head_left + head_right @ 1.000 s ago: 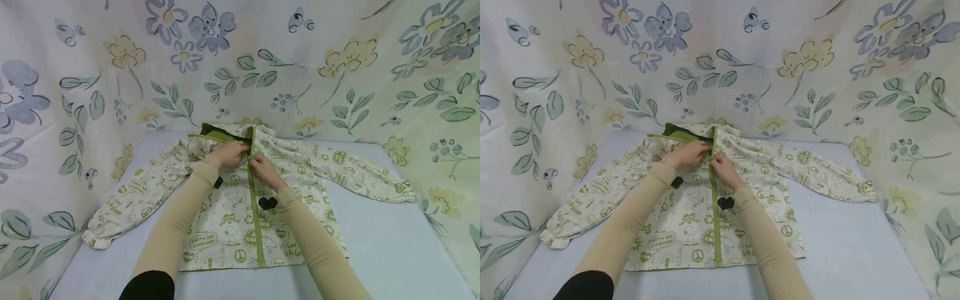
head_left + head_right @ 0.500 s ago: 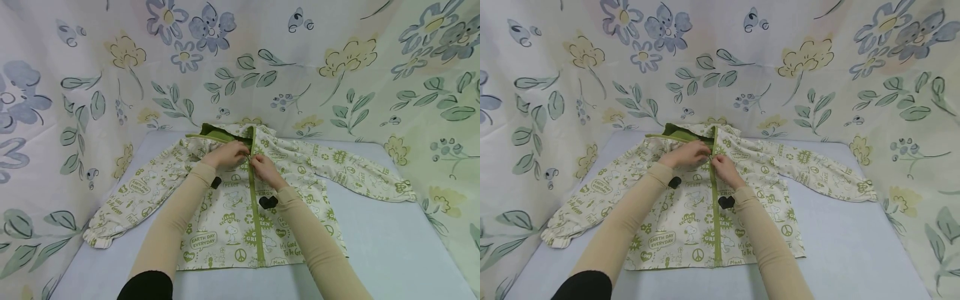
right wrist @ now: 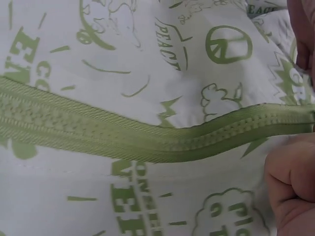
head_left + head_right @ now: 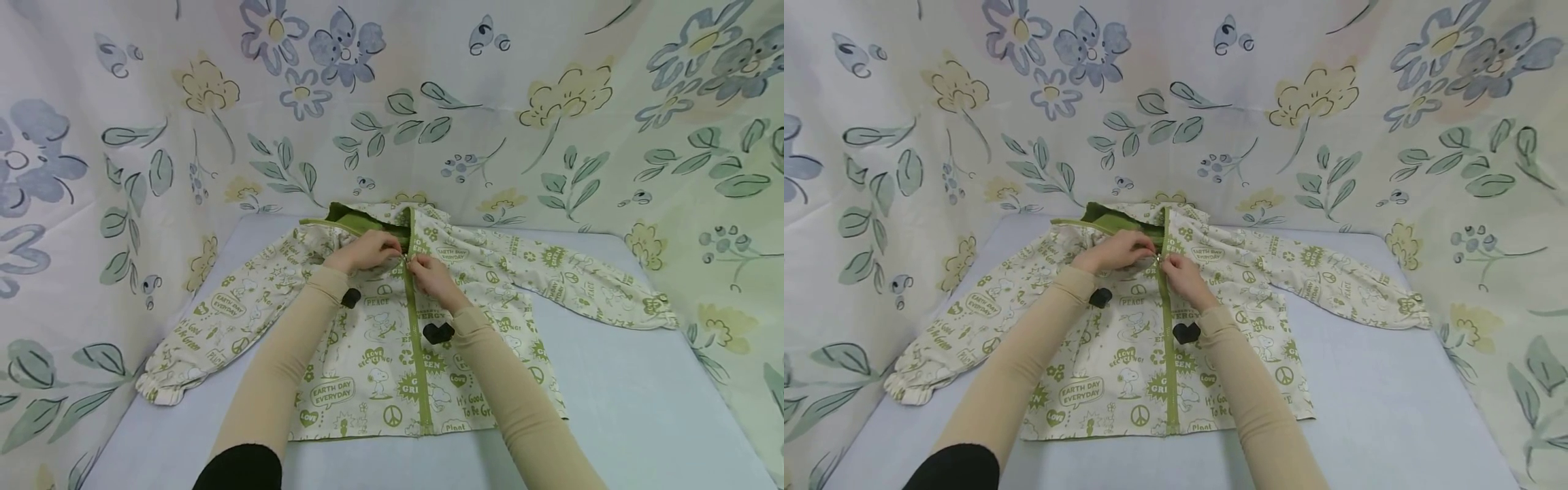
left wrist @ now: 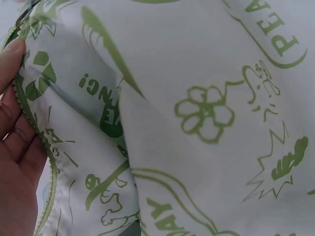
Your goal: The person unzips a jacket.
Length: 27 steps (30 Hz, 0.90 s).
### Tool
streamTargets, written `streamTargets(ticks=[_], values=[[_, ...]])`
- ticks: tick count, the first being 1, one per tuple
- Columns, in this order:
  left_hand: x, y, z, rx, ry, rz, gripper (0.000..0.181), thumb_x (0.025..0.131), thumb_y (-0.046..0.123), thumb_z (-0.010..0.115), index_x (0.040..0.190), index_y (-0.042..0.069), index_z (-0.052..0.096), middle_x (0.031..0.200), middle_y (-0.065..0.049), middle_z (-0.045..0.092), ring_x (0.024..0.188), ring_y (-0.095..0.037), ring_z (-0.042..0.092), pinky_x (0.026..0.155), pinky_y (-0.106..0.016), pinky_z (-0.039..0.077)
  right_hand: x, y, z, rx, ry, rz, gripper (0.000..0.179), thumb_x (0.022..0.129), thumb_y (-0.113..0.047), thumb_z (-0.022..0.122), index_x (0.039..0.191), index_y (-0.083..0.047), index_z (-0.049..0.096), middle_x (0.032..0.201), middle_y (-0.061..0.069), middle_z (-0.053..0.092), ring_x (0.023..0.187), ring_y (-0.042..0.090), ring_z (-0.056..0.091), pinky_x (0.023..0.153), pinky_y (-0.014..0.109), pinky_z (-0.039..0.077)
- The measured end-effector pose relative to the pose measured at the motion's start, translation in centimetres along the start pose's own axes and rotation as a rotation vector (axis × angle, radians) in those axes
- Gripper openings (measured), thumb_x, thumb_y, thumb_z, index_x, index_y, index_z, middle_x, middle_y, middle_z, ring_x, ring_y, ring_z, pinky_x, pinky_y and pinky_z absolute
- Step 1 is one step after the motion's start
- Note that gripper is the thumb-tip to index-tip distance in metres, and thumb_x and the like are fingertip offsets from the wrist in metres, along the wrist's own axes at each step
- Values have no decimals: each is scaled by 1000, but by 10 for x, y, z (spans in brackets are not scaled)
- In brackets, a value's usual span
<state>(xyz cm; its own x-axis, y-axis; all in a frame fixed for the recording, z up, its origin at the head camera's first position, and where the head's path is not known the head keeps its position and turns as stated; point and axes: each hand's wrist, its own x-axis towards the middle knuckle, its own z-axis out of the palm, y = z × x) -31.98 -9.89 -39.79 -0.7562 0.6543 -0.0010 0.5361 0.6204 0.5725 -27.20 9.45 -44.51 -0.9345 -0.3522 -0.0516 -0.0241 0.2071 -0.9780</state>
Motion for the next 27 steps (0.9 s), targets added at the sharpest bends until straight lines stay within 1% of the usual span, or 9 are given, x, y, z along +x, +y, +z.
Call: streamTargets(ticks=[3,6,10,13,17,20,24,27], values=[[-1,-1,-3,-8,10,-12,20,97,16,50,107,8,65,104,-5,61,88,-14,57,76,-31,46,-2,2,0,34,-15,-19,32,100,-22,41,75,-3,43,51,2,27,41,15,20,42,29,24],[-2,-1,-6,-24,14,-22,20,98,17,50,107,8,65,103,-4,61,87,-16,57,75,-32,46,-6,-1,0,60,-35,-17,33,101,-21,40,74,0,41,52,3,27,42,14,20,43,29,25],[-3,-1,-9,-31,19,-28,19,98,17,49,106,9,65,101,-4,61,82,-18,55,72,-32,45,-7,0,-1,56,-33,7,34,101,-23,41,77,1,42,54,2,29,43,13,23,46,30,27],[-4,0,-9,-25,30,-31,20,98,17,49,106,9,65,101,-4,61,78,-17,54,70,-32,44,-6,5,-1,45,-25,-5,35,100,-24,42,75,-1,42,54,2,29,44,15,23,45,30,27],[-4,0,-10,-22,40,-30,22,98,17,48,109,6,64,103,-5,61,79,-17,54,71,-33,44,-6,8,-1,34,-37,-13,36,101,-24,42,72,-3,41,54,3,29,43,16,22,44,30,28],[-4,0,-10,-33,44,-28,22,98,17,48,110,5,63,104,-6,61,83,-18,55,73,-33,45,-6,10,-3,33,-49,6,35,101,-23,42,72,-3,41,54,3,30,43,15,24,44,31,28],[-4,-2,-9,-45,47,-19,21,98,16,48,108,6,63,103,-6,60,85,-19,56,74,-33,45,-7,12,-4,67,-73,22,35,101,-21,42,75,3,41,55,4,30,43,14,23,45,32,26],[-4,-3,-9,-55,56,-25,19,98,16,48,107,8,63,102,-5,60,80,-18,54,71,-33,44,-7,13,-4,81,-84,31,36,101,-21,42,77,5,41,54,3,30,43,14,22,44,31,25]])
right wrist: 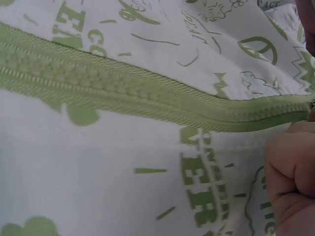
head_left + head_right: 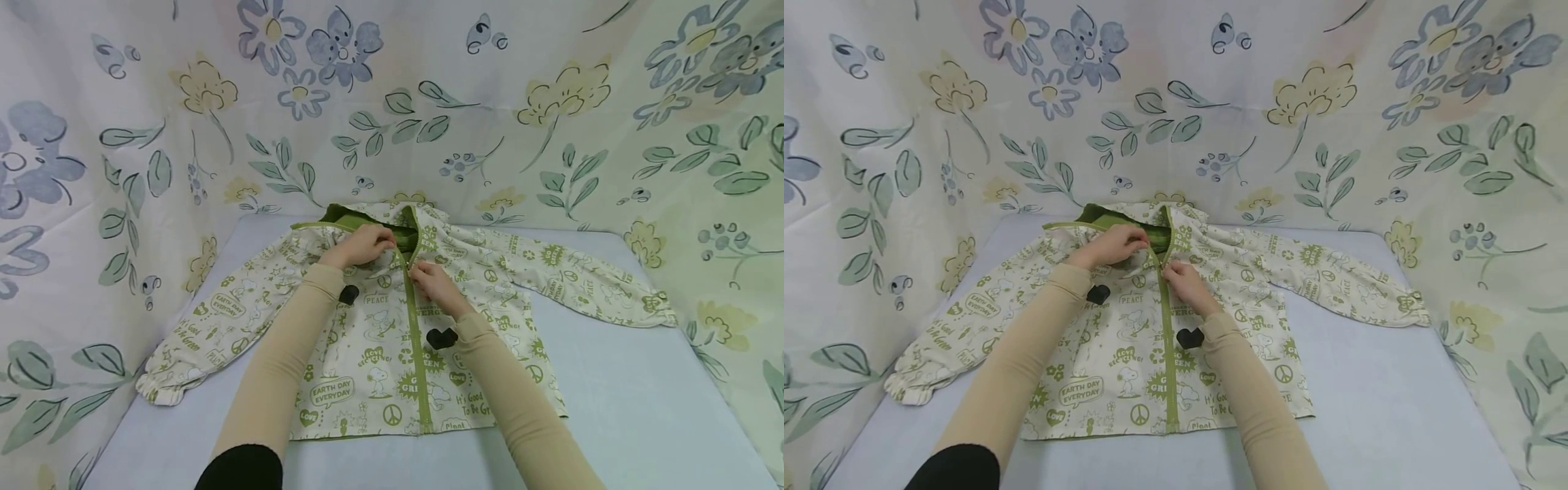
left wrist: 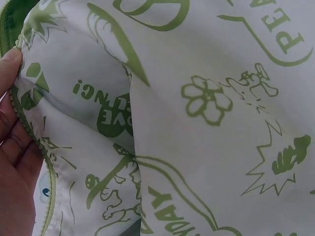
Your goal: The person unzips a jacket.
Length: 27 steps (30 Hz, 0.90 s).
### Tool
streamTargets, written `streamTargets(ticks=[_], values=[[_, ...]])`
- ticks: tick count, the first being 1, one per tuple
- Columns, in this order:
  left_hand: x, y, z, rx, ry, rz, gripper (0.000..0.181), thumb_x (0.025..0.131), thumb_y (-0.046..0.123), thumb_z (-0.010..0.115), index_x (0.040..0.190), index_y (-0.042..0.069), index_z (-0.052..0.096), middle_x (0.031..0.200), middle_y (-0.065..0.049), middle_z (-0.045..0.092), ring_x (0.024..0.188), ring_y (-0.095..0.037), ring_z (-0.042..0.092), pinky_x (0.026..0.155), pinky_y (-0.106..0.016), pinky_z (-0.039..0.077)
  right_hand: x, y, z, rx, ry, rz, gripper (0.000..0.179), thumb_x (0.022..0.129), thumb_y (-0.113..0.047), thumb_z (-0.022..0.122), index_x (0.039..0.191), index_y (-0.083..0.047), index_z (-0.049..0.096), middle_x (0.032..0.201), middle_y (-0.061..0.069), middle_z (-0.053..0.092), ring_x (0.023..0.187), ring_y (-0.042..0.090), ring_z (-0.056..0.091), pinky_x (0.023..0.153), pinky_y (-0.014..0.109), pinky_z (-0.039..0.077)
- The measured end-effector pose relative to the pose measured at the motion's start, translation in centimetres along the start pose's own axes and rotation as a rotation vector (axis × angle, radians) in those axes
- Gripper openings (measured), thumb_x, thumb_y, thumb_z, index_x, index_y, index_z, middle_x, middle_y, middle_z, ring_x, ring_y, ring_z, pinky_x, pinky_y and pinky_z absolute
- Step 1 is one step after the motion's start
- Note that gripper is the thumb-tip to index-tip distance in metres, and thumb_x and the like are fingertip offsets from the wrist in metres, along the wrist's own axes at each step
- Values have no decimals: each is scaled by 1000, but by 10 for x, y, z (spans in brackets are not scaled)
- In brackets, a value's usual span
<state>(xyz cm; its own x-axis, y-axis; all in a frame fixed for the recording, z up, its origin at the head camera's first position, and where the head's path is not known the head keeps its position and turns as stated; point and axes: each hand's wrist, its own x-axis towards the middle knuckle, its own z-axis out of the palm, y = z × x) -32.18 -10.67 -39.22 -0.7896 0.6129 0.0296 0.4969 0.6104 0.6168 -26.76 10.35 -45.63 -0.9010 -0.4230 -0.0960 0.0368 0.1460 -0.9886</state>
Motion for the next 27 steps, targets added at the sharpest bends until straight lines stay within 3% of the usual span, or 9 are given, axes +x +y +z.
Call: streamTargets(ticks=[4,10,27], values=[[1,0,0,-8,16,-25,20,99,17,47,107,8,63,102,-5,59,76,-19,51,67,-34,43,-2,2,1,-25,5,14,36,101,-23,42,76,2,41,53,2,30,43,14,23,44,29,27],[0,1,-1,-7,41,-49,26,98,18,48,113,2,62,106,-6,59,84,-18,54,72,-34,44,-5,7,4,-56,13,17,32,100,-20,42,73,-2,42,51,2,30,41,14,24,41,29,26],[-3,3,-5,14,76,-30,17,98,16,49,103,8,63,101,-6,58,79,-19,51,69,-34,44,-9,13,4,-7,-4,25,31,100,-17,43,72,-3,43,52,1,29,42,13,23,42,28,26]])
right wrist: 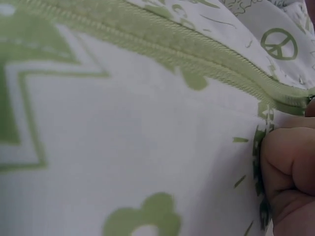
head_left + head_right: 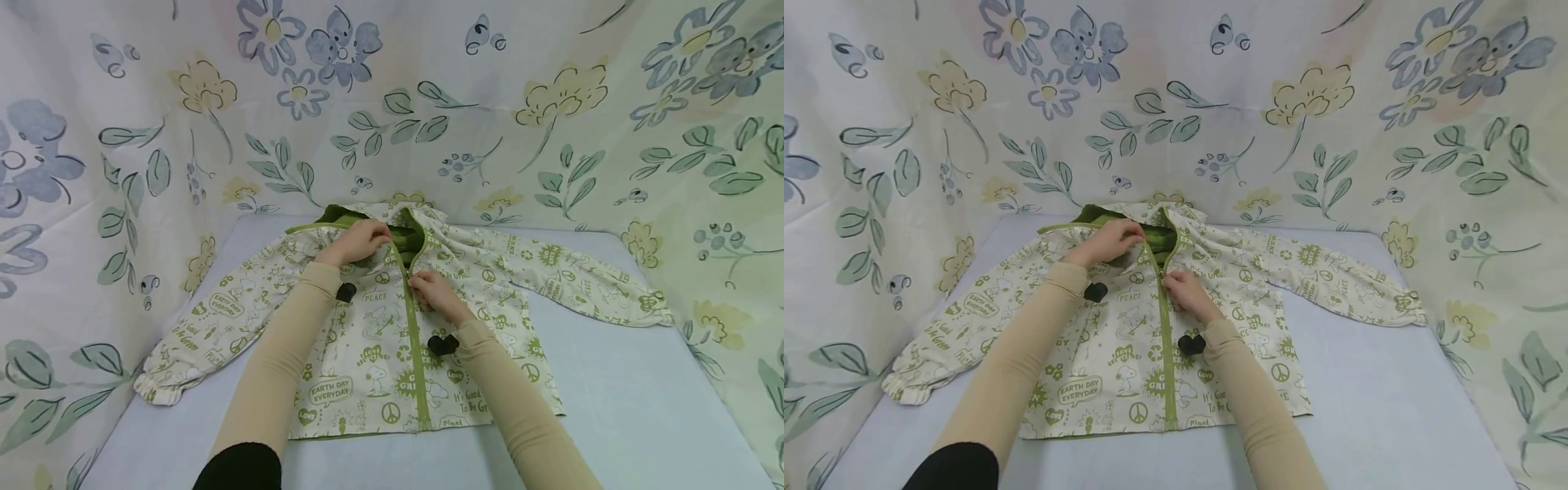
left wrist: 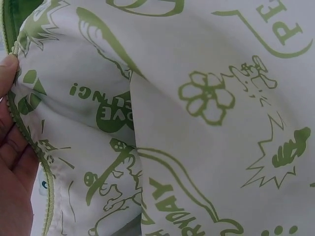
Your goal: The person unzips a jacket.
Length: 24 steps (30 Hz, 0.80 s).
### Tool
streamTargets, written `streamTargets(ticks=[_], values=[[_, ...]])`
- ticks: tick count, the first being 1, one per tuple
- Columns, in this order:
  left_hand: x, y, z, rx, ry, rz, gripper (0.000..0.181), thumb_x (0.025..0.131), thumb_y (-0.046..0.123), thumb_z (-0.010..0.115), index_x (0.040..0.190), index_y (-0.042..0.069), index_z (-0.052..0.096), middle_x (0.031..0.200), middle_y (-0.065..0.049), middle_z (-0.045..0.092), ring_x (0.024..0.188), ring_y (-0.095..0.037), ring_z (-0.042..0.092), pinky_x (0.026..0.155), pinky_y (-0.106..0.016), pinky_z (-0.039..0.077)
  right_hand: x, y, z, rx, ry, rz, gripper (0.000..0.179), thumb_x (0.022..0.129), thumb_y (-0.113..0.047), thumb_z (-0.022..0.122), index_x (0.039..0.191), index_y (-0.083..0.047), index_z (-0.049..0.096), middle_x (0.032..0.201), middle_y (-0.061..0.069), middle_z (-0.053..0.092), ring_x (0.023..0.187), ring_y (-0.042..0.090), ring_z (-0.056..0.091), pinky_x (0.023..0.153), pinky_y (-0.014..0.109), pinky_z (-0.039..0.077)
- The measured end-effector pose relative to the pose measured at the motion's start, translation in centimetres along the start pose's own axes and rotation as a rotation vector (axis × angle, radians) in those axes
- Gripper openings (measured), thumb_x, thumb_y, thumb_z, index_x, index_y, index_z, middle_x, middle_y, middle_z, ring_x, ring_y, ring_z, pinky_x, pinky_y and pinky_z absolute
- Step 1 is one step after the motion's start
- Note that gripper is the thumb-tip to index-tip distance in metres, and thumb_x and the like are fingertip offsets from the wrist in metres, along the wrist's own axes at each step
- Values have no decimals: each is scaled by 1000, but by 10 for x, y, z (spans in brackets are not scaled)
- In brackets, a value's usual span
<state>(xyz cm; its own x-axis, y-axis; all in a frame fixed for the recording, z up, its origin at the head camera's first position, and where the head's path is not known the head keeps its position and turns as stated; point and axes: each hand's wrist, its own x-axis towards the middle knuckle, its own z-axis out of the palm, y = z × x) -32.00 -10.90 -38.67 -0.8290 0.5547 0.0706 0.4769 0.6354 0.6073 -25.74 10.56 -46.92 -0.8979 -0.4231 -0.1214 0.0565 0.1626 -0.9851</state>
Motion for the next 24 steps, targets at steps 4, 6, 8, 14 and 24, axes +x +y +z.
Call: streamTargets(ticks=[4,6,8,14,24], values=[[0,-1,-1,3,4,5,17,98,16,49,103,8,63,101,-6,59,80,-18,52,70,-33,44,-1,2,-1,-4,-2,0,32,100,-19,42,72,-4,43,53,2,30,43,14,24,44,28,27],[0,-1,-1,3,8,5,17,98,16,49,103,8,63,101,-6,58,80,-19,53,70,-34,44,-2,3,-1,-13,-2,-1,32,100,-20,42,73,-3,44,53,2,30,43,14,25,44,28,28],[0,-2,-1,1,10,5,17,98,16,49,103,7,63,101,-6,58,80,-19,52,70,-34,44,-3,3,-1,-14,0,3,32,100,-20,43,74,-2,44,53,2,31,43,14,26,44,29,29],[0,-2,-2,5,15,7,19,98,16,49,105,5,64,101,-6,58,81,-19,52,71,-34,44,-5,1,-2,2,-16,16,33,100,-17,44,74,3,44,54,4,32,43,14,27,45,30,29],[-4,-1,-8,70,33,16,20,98,15,50,107,4,62,103,-8,57,89,-20,52,77,-35,43,-7,11,-4,-15,-23,50,31,98,-16,44,74,4,48,49,1,28,40,13,25,41,27,27]])
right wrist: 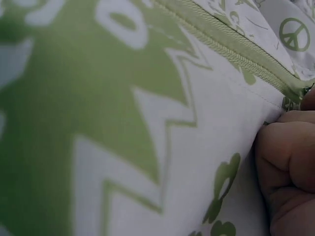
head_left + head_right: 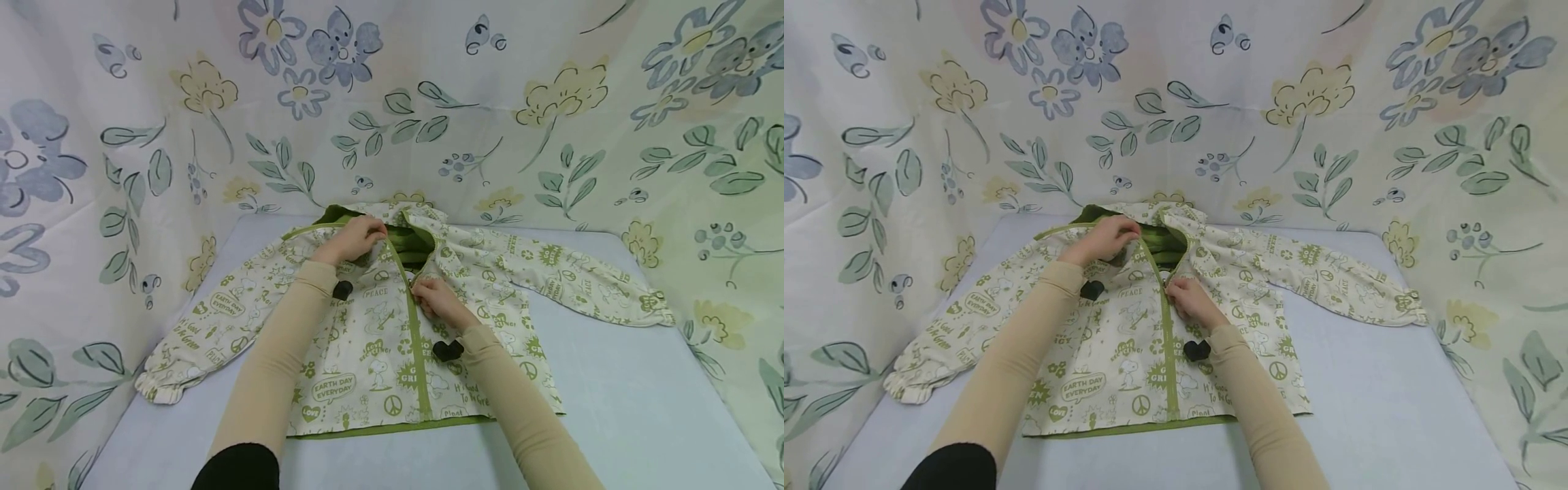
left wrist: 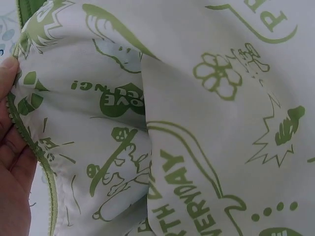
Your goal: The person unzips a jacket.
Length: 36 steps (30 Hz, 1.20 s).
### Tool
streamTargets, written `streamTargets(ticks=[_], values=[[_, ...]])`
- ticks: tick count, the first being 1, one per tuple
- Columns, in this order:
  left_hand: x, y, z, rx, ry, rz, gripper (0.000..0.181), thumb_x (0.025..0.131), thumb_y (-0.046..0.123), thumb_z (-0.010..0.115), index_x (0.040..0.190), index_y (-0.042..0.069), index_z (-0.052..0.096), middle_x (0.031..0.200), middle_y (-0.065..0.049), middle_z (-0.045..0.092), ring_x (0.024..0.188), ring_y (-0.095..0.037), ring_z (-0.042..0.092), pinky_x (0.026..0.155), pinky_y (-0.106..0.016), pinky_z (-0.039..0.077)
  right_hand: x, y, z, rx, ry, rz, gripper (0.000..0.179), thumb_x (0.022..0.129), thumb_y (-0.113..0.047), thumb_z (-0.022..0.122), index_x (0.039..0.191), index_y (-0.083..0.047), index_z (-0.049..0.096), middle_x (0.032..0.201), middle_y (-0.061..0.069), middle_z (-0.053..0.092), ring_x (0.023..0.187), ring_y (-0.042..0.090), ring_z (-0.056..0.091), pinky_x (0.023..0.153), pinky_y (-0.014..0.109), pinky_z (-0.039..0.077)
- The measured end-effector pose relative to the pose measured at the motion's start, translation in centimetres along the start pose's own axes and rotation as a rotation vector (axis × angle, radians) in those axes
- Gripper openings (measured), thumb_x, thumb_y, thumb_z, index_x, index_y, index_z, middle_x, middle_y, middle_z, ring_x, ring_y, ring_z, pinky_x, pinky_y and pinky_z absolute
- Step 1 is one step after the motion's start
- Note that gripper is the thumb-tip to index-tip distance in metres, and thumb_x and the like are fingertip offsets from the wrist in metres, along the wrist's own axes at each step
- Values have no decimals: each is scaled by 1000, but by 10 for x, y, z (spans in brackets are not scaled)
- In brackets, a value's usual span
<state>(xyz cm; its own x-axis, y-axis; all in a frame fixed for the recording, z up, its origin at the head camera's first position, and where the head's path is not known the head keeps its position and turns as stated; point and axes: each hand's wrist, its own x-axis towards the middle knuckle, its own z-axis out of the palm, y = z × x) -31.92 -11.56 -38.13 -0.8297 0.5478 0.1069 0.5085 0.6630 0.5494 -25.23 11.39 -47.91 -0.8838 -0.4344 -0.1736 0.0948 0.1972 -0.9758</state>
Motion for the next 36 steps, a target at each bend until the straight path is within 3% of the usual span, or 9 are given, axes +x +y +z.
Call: streamTargets(ticks=[5,15,36], values=[[0,1,-3,-3,3,-11,19,98,15,50,107,5,62,103,-8,58,89,-21,53,79,-35,43,-1,-1,0,-4,-10,19,30,98,-16,45,79,6,50,49,0,27,40,13,24,41,27,27],[0,-2,-1,-9,12,-12,20,98,16,49,108,4,62,104,-8,59,90,-20,54,80,-35,43,-5,-2,0,-112,-48,24,31,99,-17,44,80,7,52,48,1,28,40,15,27,43,29,30],[-2,-1,-1,-30,40,-26,22,99,16,48,109,3,62,104,-8,59,90,-21,52,79,-37,42,-14,4,-3,-73,-131,55,32,98,-16,44,84,12,49,50,1,28,42,14,25,43,29,28]])
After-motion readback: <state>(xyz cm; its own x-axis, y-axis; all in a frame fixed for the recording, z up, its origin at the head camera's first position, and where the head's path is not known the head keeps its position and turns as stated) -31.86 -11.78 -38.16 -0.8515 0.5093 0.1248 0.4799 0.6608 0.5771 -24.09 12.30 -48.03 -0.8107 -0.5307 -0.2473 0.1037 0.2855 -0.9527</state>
